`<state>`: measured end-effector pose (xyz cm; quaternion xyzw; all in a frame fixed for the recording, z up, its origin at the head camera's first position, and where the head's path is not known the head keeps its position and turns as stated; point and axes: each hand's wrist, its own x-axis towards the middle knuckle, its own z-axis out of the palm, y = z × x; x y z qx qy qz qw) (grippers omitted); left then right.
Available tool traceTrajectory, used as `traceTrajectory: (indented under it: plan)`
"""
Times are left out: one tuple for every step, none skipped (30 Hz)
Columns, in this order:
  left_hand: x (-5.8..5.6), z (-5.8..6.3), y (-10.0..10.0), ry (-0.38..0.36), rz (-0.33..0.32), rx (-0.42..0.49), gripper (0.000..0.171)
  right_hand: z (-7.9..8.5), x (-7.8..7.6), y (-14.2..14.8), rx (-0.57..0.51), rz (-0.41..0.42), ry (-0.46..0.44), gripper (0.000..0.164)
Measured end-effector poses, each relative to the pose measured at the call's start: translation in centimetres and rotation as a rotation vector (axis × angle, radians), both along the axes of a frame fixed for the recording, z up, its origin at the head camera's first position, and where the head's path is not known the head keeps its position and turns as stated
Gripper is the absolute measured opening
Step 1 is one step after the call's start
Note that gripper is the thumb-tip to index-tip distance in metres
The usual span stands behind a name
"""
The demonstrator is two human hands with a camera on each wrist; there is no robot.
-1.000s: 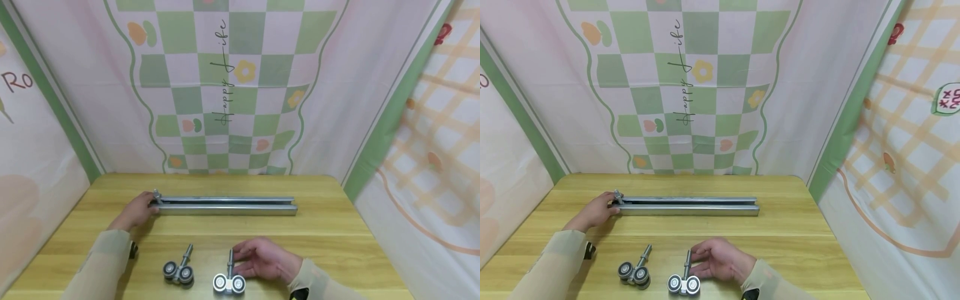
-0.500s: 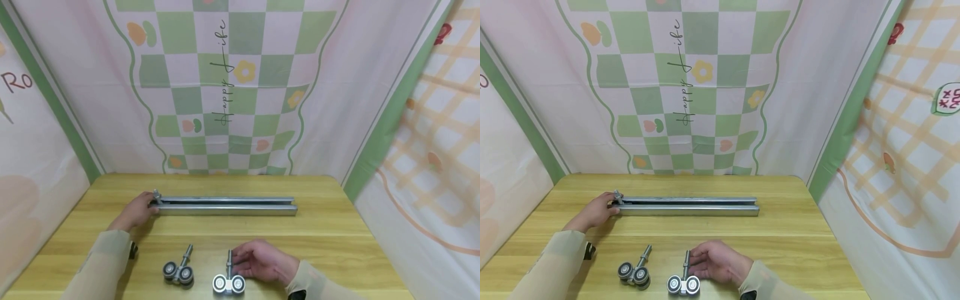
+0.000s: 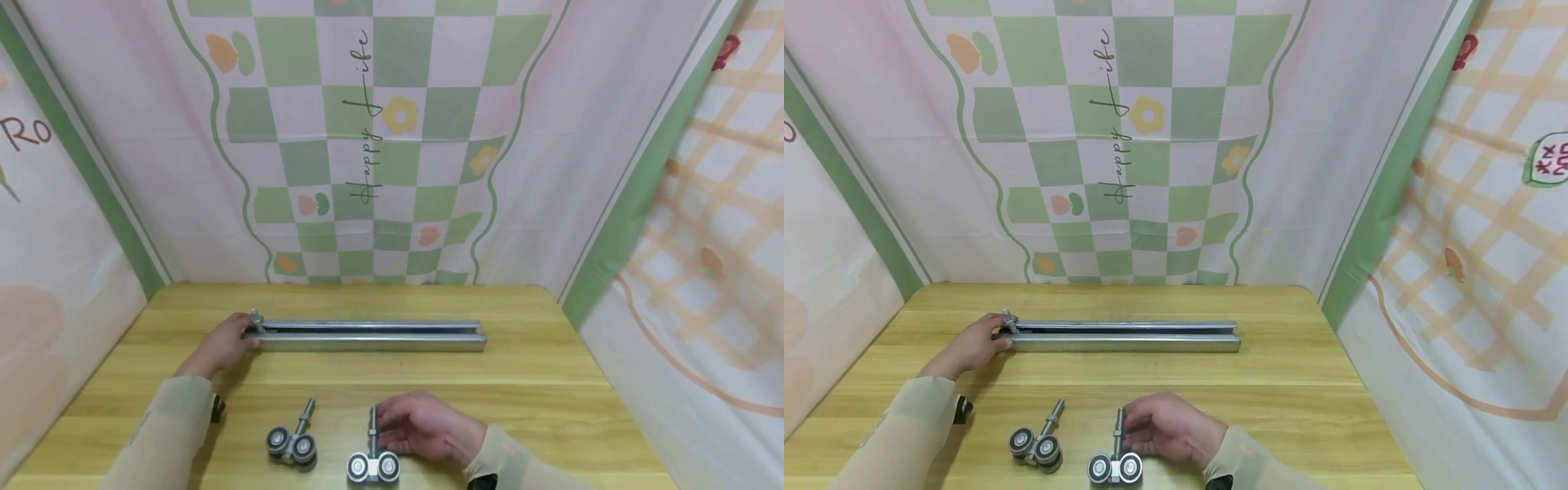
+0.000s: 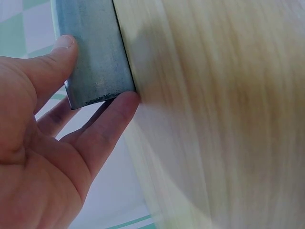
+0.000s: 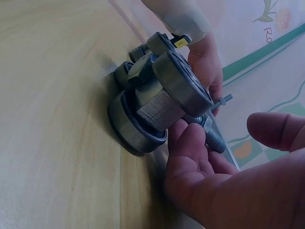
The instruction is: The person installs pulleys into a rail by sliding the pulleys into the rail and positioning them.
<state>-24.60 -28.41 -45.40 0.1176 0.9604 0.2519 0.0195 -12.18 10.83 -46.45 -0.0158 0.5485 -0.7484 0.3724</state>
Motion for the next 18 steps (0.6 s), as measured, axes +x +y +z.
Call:
traceTrajectory:
  plan:
    - [0.02, 0.01, 0.01, 0.001, 0.000, 0.001, 0.047, -0.02, 0.00, -0.03, 0.006, 0.001, 0.006, 0.028]
    - [0.01, 0.00, -0.01, 0.002, -0.001, -0.001, 0.047, -0.05, -0.01, -0.05, 0.013, -0.001, 0.010, 0.030]
    - [0.02, 0.02, 0.00, 0.003, -0.002, 0.000, 0.047, -0.08, -0.02, -0.07, 0.020, -0.003, 0.016, 0.032]
    - [0.02, 0.03, 0.00, 0.004, -0.004, 0.000, 0.047, -0.13, -0.04, -0.09, 0.028, -0.005, 0.020, 0.034]
    - [0.03, 0.03, 0.04, 0.004, -0.004, 0.000, 0.047, -0.15, -0.05, -0.11, 0.035, -0.007, 0.019, 0.034]
    - [0.04, 0.05, 0.04, 0.005, -0.004, -0.001, 0.047, -0.16, -0.07, -0.14, 0.043, -0.009, 0.019, 0.034]
    - [0.05, 0.07, 0.04, 0.006, -0.005, -0.002, 0.047, -0.18, -0.08, -0.16, 0.051, -0.010, 0.021, 0.034]
    - [0.05, 0.08, 0.04, 0.005, -0.004, 0.000, 0.047, -0.19, -0.11, -0.19, 0.060, -0.010, 0.023, 0.034]
    - [0.06, 0.10, 0.04, 0.004, -0.004, 0.000, 0.047, -0.18, -0.14, -0.22, 0.069, -0.009, 0.027, 0.035]
    - [0.07, 0.12, 0.02, 0.005, -0.004, 0.000, 0.047, -0.17, -0.15, -0.26, 0.082, -0.010, 0.030, 0.035]
    - [0.08, 0.13, 0.02, 0.003, -0.003, 0.001, 0.047, -0.14, -0.16, -0.30, 0.095, -0.012, 0.036, 0.035]
    - [0.07, 0.11, 0.02, 0.003, -0.001, 0.002, 0.047, -0.12, -0.18, -0.36, 0.111, -0.016, 0.043, 0.034]
    - [0.07, 0.11, 0.01, 0.003, -0.001, 0.004, 0.047, -0.08, -0.17, -0.42, 0.127, -0.020, 0.052, 0.034]
    - [0.07, 0.11, 0.01, 0.002, 0.000, 0.005, 0.046, -0.04, -0.17, -0.50, 0.144, -0.023, 0.061, 0.034]
    - [0.08, 0.11, 0.01, 0.002, 0.000, 0.004, 0.046, 0.00, -0.15, -0.58, 0.157, -0.029, 0.067, 0.034]
    - [0.07, 0.11, 0.00, 0.001, 0.001, 0.005, 0.046, 0.03, -0.12, -0.68, 0.170, -0.034, 0.075, 0.034]
    - [0.06, 0.08, -0.01, -0.001, 0.002, 0.008, 0.046, 0.07, -0.08, -0.79, 0.180, -0.039, 0.084, 0.033]
    - [0.09, 0.09, -0.01, -0.004, 0.004, 0.008, 0.046, 0.10, -0.05, -0.90, 0.189, -0.043, 0.092, 0.032]
